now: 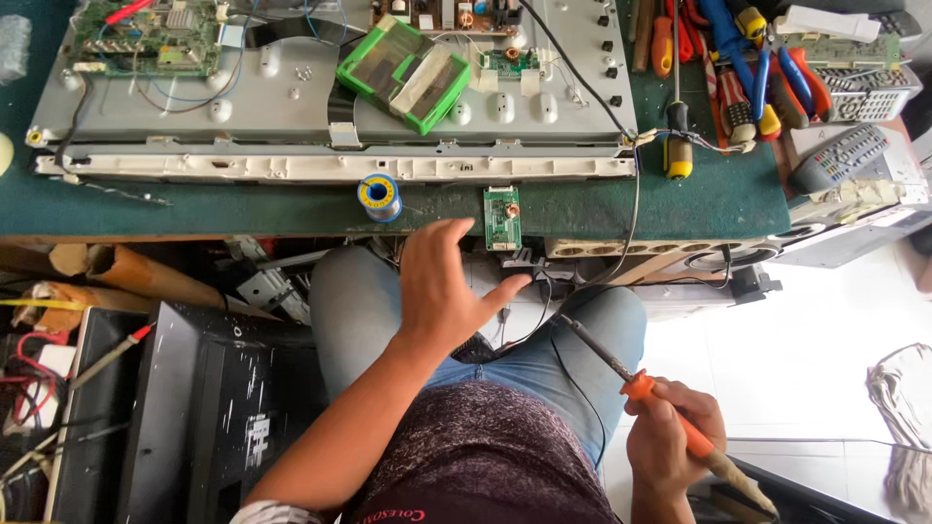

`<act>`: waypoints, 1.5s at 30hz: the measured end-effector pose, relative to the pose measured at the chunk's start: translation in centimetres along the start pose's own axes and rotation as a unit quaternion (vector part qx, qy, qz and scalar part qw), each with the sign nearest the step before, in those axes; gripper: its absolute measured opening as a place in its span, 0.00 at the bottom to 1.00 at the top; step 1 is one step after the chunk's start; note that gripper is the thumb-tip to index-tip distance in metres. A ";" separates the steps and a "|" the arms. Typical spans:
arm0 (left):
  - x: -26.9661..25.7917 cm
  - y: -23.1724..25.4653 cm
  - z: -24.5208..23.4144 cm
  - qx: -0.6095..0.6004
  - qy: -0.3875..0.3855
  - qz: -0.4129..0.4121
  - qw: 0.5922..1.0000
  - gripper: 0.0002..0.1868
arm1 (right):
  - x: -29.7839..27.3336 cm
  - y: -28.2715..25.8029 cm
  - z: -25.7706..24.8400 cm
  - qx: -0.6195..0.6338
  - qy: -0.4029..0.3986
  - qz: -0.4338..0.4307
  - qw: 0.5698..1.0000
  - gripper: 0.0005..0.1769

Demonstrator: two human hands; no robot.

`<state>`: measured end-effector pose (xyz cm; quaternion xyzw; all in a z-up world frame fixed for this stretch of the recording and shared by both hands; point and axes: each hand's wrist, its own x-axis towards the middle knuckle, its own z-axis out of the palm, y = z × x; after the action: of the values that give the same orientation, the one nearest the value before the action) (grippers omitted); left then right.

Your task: The person uses a soldering iron and solder wire to work on a small green circuit board. They then pick up a multimeter and use its probes to test connections on a larger circuit board assembly.

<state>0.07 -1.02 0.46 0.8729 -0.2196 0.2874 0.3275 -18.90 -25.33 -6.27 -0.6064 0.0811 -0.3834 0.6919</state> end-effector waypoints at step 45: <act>3.6 -6.0 1.0 -0.203 -0.084 0.102 0.970 0.29 | 5.1 -8.0 -0.6 -0.522 0.030 -0.433 0.735 0.15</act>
<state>6.47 1.69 -0.54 0.7823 -0.3884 0.1943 0.4465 -19.13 -28.76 2.62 -0.8301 0.0179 -0.5568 0.0237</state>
